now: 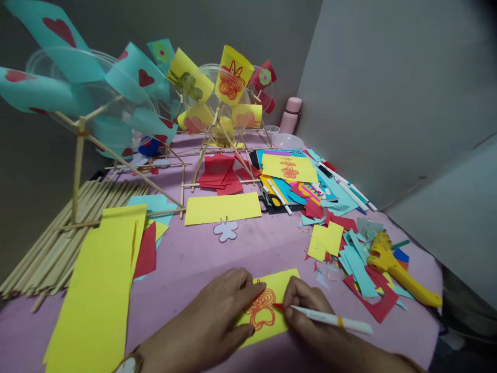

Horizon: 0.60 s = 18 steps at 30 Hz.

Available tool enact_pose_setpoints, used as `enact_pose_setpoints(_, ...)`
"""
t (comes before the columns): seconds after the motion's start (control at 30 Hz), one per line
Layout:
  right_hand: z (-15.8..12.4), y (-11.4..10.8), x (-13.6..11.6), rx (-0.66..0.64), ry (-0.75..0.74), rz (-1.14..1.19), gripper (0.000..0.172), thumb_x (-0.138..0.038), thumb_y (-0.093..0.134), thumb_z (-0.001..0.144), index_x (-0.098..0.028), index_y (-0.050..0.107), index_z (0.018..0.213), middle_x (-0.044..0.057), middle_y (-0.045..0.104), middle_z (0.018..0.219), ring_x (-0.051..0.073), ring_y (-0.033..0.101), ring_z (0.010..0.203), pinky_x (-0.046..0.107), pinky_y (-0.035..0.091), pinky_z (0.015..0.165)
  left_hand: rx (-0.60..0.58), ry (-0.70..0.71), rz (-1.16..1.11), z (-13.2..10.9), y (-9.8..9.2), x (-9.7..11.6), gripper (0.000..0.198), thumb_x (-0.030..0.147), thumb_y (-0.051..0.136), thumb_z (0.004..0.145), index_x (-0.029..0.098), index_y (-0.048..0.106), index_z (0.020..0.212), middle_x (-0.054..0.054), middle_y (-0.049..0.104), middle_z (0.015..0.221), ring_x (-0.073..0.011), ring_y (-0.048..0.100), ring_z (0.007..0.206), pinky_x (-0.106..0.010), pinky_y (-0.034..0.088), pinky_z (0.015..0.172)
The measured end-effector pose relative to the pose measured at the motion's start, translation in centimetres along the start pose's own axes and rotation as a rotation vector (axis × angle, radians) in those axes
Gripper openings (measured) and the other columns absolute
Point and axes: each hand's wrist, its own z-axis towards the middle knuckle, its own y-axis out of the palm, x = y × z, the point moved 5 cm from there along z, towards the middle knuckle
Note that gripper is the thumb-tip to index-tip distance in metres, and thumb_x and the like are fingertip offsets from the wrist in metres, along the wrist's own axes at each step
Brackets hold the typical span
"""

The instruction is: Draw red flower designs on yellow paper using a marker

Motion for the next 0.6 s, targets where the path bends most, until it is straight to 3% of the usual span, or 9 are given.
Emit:
enact_pose_setpoints(0.3,0.7,0.5,0.6,-0.015,0.064,-0.002,0.004,-0.02,0.042,0.066,-0.023,0.04,0.064,-0.011,0.03,0.046,0.008,0.023,0.04,0.022,0.017,0.04,-0.016,-0.036,-0.028,-0.1,0.2,-0.5,0.051,0.015,0.057,0.078,0.032,0.045,0.125,-0.003,0.049,0.108,-0.0215,0.044,0.097,-0.034,0.037,0.083)
enact_pose_setpoints(0.43,1.0,0.8,1.2,-0.054,0.035,-0.003,0.002,-0.022,0.041,0.064,-0.023,0.04,0.064,-0.011,0.03,0.044,0.007,0.022,0.039,0.022,0.017,0.04,-0.047,-0.093,-0.013,0.1,-0.4,0.1,0.048,0.016,0.061,0.075,0.028,0.05,0.12,-0.003,0.051,0.11,-0.0222,0.045,0.1,-0.033,0.037,0.086)
enact_pose_setpoints(0.6,1.4,1.0,1.8,-0.078,0.065,0.042,0.006,-0.025,0.042,0.062,-0.024,0.037,0.064,-0.01,0.034,0.046,0.007,0.021,0.041,0.022,0.017,0.04,-0.026,-0.05,0.057,0.2,-1.1,0.7,0.043,0.021,0.064,0.075,0.028,0.051,0.115,-0.004,0.052,0.108,-0.0227,0.046,0.096,-0.03,0.039,0.08)
